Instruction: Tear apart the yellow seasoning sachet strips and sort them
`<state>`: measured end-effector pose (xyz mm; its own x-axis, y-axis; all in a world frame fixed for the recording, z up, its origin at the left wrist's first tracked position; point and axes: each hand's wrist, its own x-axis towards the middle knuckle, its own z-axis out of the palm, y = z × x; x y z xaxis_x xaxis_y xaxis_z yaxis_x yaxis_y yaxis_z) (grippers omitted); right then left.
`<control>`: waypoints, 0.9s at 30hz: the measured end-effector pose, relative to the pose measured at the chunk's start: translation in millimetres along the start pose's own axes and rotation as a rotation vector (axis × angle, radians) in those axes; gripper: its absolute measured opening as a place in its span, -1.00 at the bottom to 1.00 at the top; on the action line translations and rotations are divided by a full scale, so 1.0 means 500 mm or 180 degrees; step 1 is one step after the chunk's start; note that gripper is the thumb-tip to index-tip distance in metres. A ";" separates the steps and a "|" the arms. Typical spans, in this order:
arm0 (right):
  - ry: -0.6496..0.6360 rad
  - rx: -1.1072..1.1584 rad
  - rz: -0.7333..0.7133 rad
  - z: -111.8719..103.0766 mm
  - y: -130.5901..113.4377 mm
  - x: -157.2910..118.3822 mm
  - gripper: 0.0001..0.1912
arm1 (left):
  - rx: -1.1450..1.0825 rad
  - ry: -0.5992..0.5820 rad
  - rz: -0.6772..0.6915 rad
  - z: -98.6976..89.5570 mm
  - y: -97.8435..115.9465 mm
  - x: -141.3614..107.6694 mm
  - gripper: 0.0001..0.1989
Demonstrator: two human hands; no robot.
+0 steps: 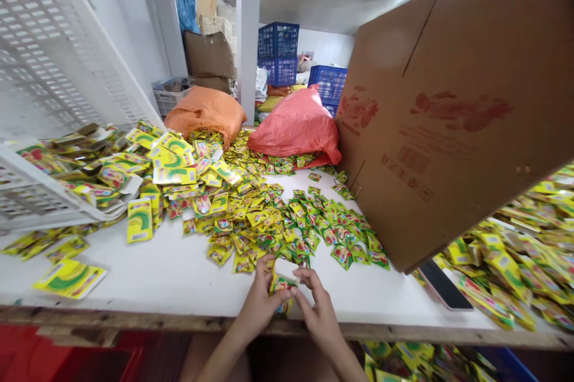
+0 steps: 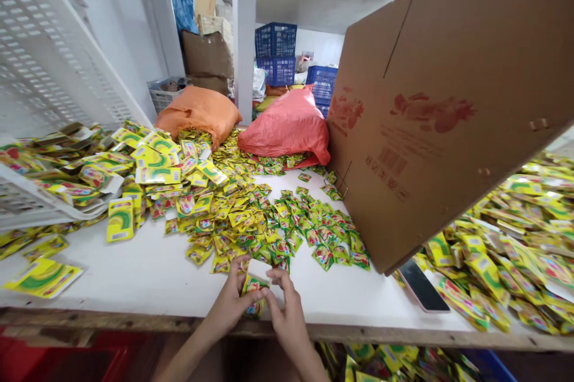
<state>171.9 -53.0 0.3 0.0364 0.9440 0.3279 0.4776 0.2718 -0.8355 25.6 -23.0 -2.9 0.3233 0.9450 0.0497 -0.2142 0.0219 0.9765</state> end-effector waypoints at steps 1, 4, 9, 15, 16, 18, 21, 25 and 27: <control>0.0074 0.0132 0.0075 0.007 0.004 -0.003 -0.74 | 0.0126 0.0074 0.0073 -0.004 0.002 -0.005 -0.42; 0.0110 0.0282 0.0148 0.020 0.002 -0.002 -0.76 | 0.0621 0.0131 0.0252 -0.022 0.014 -0.016 -0.58; -0.0287 0.0103 -0.0152 0.015 -0.028 0.026 -0.78 | 0.1171 -0.0234 0.0289 -0.045 0.038 -0.018 -0.89; 0.0131 0.0214 -0.0098 0.020 -0.032 0.034 -0.73 | 0.0862 0.0200 0.0442 -0.042 0.030 -0.018 -0.70; 0.0096 0.0196 -0.0139 0.020 -0.031 0.031 -0.75 | 0.0846 0.0158 0.0457 -0.042 0.031 -0.020 -0.70; -0.0115 0.0110 -0.0313 0.016 -0.031 0.025 -0.80 | 0.0995 -0.0019 0.0521 -0.043 0.039 -0.026 -0.78; -0.0299 -0.0016 -0.0478 0.009 -0.036 0.018 -0.83 | 0.1219 -0.0099 0.0606 -0.044 0.055 -0.034 -0.81; -0.0245 -0.0031 -0.0411 0.010 -0.048 0.014 -0.82 | 0.1284 0.0186 0.0605 -0.039 0.058 -0.037 -0.83; -0.0211 -0.0031 -0.0408 0.011 -0.055 0.016 -0.82 | 0.1250 0.0289 0.0582 -0.037 0.056 -0.034 -0.84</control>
<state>154.4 -51.9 23.4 -0.0834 0.9120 0.4017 0.4830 0.3896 -0.7842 -2.7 -32.3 19.6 0.2267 0.9470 0.2274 0.1119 -0.2573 0.9598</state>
